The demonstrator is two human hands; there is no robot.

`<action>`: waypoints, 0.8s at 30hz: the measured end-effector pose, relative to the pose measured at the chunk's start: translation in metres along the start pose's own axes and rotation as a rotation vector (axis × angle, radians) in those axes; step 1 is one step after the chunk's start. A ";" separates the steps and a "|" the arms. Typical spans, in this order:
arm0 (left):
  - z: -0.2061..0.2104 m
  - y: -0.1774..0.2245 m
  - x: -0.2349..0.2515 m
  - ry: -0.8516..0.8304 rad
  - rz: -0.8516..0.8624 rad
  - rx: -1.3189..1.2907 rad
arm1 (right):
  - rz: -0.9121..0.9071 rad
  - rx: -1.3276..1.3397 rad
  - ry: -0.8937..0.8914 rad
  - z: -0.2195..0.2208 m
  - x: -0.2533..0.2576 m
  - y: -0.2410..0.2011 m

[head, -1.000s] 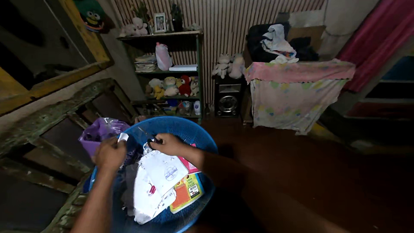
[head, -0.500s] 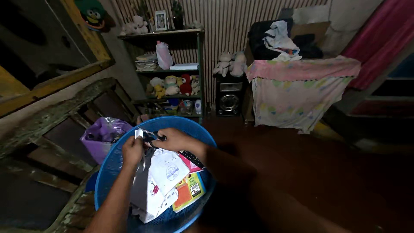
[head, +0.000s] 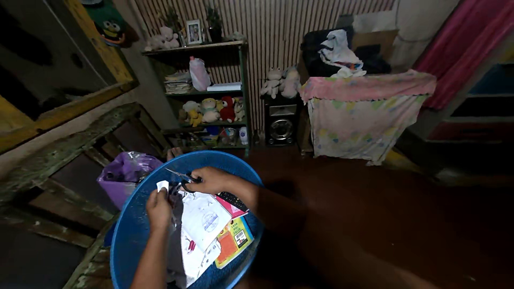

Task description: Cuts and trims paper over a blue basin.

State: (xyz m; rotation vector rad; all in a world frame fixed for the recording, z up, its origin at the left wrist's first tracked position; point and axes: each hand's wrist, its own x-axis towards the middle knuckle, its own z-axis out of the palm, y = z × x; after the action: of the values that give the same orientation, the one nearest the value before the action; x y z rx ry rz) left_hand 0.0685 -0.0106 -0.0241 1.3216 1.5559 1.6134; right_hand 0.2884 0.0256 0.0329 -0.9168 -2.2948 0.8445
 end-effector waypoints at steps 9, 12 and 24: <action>-0.005 0.008 0.005 -0.012 0.119 0.012 | 0.019 -0.031 -0.044 0.003 0.003 0.009; -0.002 0.007 0.003 -0.037 0.127 -0.004 | 0.038 -0.046 -0.063 0.002 0.002 0.009; 0.003 0.002 0.001 -0.069 0.206 0.076 | 0.124 -0.122 -0.214 0.004 -0.001 0.005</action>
State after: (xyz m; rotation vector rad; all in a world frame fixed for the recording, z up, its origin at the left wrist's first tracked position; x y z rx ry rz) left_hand 0.0716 -0.0090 -0.0226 1.6069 1.4941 1.6230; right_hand 0.2883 0.0264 0.0266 -1.0775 -2.5175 0.9001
